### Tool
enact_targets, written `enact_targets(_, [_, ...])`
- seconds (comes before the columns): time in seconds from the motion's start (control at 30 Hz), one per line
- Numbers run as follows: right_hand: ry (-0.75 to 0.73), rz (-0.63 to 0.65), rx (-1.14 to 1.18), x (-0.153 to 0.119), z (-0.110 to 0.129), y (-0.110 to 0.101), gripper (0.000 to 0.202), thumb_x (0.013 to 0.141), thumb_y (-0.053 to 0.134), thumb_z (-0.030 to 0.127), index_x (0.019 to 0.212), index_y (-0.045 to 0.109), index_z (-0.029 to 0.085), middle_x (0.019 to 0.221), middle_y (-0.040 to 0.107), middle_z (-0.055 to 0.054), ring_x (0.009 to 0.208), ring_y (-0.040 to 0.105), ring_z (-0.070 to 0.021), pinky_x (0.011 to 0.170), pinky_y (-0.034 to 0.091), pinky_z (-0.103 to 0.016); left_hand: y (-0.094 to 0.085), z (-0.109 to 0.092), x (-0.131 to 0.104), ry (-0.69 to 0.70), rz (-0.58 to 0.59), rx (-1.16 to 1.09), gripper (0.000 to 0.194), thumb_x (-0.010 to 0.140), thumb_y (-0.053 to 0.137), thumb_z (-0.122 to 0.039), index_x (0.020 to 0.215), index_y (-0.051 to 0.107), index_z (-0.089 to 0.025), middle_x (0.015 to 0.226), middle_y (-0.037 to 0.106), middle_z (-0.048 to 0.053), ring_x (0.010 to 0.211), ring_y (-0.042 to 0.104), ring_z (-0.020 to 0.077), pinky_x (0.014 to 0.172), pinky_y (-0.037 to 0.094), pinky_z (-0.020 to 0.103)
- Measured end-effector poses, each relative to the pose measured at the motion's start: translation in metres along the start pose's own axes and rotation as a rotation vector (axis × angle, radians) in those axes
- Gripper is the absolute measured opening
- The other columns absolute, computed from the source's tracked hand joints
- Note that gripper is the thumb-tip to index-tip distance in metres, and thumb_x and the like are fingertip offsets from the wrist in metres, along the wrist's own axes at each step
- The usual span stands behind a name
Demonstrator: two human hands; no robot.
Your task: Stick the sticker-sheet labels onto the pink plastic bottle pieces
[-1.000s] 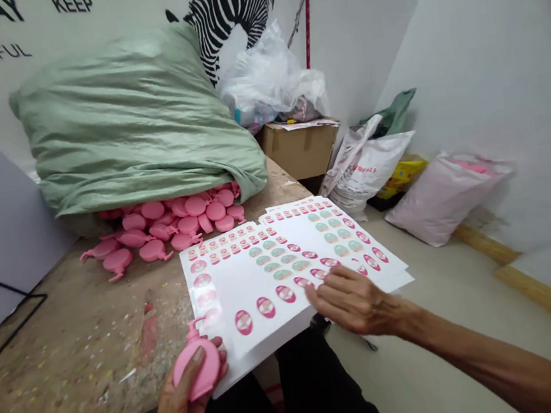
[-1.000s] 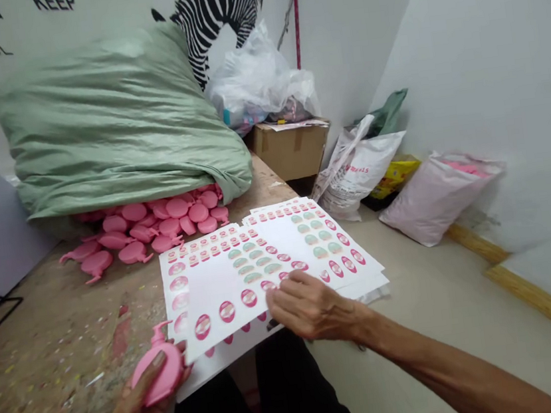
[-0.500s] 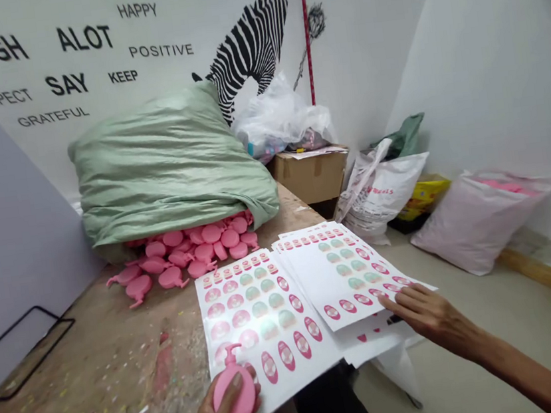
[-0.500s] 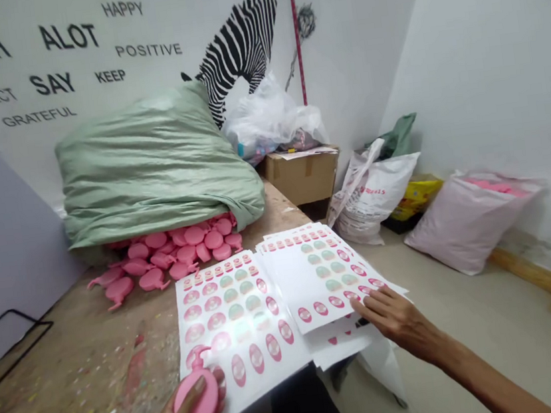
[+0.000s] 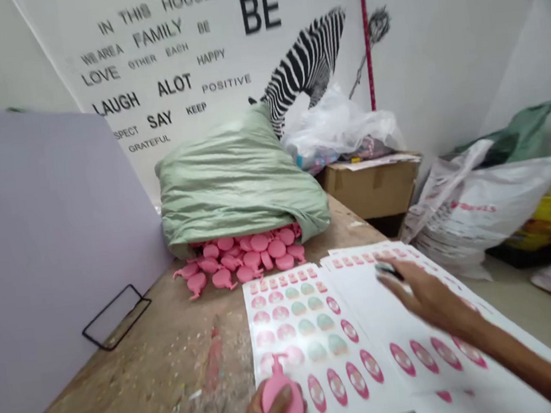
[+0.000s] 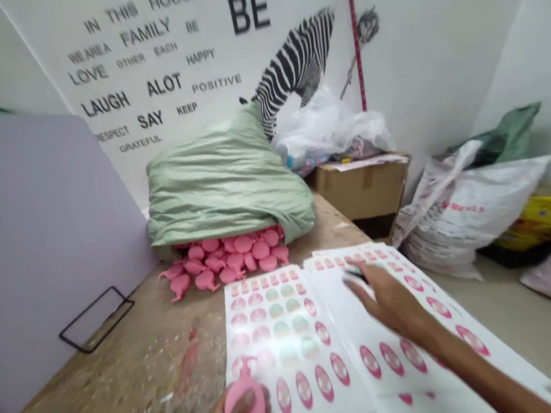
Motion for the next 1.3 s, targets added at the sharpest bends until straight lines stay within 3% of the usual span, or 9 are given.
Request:
enact_targets(0.1, [0.248, -0.011, 0.169, 0.068, 0.008, 0.012, 0.035, 0.094, 0.03, 0.044, 0.096, 0.056, 0.02, 0.084, 0.065, -0.007, 0.074, 0.06, -0.0204, 0.07, 0.046, -0.033, -0.003, -0.02, -0.019, -0.007, 0.002, -0.019, 0.047, 0.066, 0.081, -0.03, 0.105, 0.064, -0.009, 0.103, 0.071, 0.016, 0.092, 0.069, 0.0262, 0.082, 0.058, 0.035])
enact_targets(0.17, [0.252, 0.069, 0.236, 0.079, 0.019, 0.04, 0.028, 0.092, 0.037, 0.043, 0.09, 0.055, 0.02, 0.081, 0.062, -0.005, 0.073, 0.056, -0.0178, 0.069, 0.043, -0.031, -0.017, -0.033, -0.024, -0.014, -0.062, -0.017, 0.043, 0.072, 0.076, -0.023, 0.11, 0.061, -0.009, 0.106, 0.07, 0.017, 0.091, 0.07, 0.0252, 0.08, 0.059, 0.035])
enact_targets(0.3, [0.27, 0.415, 0.412, 0.023, 0.048, 0.116, 0.024, 0.091, 0.041, 0.04, 0.081, 0.052, 0.021, 0.073, 0.06, -0.002, 0.066, 0.053, -0.0155, 0.063, 0.041, -0.028, -0.04, -0.053, -0.021, 0.01, -0.159, -0.038, 0.035, 0.076, 0.069, -0.015, 0.108, 0.06, -0.009, 0.101, 0.071, 0.016, 0.081, 0.071, 0.022, 0.072, 0.061, 0.034])
enact_targets(0.4, [0.315, 0.49, 0.393, -0.021, 0.06, 0.147, 0.021, 0.091, 0.042, 0.037, 0.08, 0.051, 0.022, 0.075, 0.063, 0.0, 0.065, 0.054, -0.0151, 0.064, 0.04, -0.028, -0.031, -0.062, -0.013, 0.038, -0.131, -0.053, 0.035, 0.076, 0.07, -0.017, 0.108, 0.059, -0.009, 0.094, 0.072, 0.015, 0.076, 0.071, 0.022, 0.067, 0.061, 0.034])
enact_targets(0.57, [0.225, 0.483, 0.228, -0.039, 0.089, 0.154, 0.013, 0.089, 0.046, 0.03, 0.086, 0.056, 0.022, 0.08, 0.066, -0.002, 0.074, 0.056, -0.018, 0.073, 0.036, -0.032, 0.003, -0.055, 0.004, 0.049, -0.055, -0.027, 0.042, 0.071, 0.076, -0.028, 0.105, 0.06, -0.008, 0.093, 0.071, 0.015, 0.071, 0.069, 0.0184, 0.063, 0.06, 0.027])
enact_targets(0.67, [0.144, 0.464, 0.136, -0.044, 0.11, 0.157, 0.011, 0.089, 0.048, 0.026, 0.084, 0.057, 0.02, 0.078, 0.065, -0.003, 0.076, 0.054, -0.0187, 0.073, 0.032, -0.033, 0.013, -0.041, 0.011, 0.057, -0.039, 0.003, 0.047, 0.07, 0.076, -0.037, 0.103, 0.059, -0.008, 0.097, 0.069, 0.016, 0.071, 0.069, 0.0194, 0.059, 0.059, 0.028])
enact_targets(0.93, [-0.04, 0.349, -0.055, -0.062, 0.129, 0.161, 0.016, 0.091, 0.047, 0.022, 0.08, 0.057, 0.018, 0.071, 0.06, -0.005, 0.073, 0.048, -0.0191, 0.07, 0.026, -0.034, 0.017, -0.027, 0.015, 0.116, 0.044, 0.132, 0.051, 0.075, 0.068, -0.049, 0.106, 0.057, -0.01, 0.095, 0.066, 0.015, 0.075, 0.071, 0.0258, 0.05, 0.054, 0.025])
enact_targets(1.13, [-0.018, 0.372, 0.043, -0.067, 0.128, 0.162, 0.018, 0.089, 0.049, 0.022, 0.073, 0.056, 0.019, 0.068, 0.057, -0.003, 0.071, 0.048, -0.0178, 0.07, 0.026, -0.033, 0.018, -0.027, 0.016, 0.094, 0.061, 0.133, 0.046, 0.078, 0.067, -0.046, 0.106, 0.056, -0.011, 0.108, 0.063, 0.016, 0.08, 0.071, 0.0267, 0.048, 0.053, 0.022])
enact_targets(1.3, [-0.002, 0.349, 0.053, -0.068, 0.128, 0.16, 0.018, 0.09, 0.048, 0.021, 0.075, 0.056, 0.019, 0.069, 0.058, -0.003, 0.072, 0.048, -0.0182, 0.07, 0.027, -0.033, 0.016, -0.024, 0.018, 0.09, 0.078, 0.11, 0.045, 0.078, 0.067, -0.045, 0.106, 0.057, -0.012, 0.115, 0.062, 0.016, 0.083, 0.071, 0.0273, 0.06, 0.059, 0.031])
Point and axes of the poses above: each hand's wrist, its own x-axis towards the middle knuckle, its own y-axis out of the palm, z = x × y, the point moved 9 cm from there along x, towards the middle knuckle
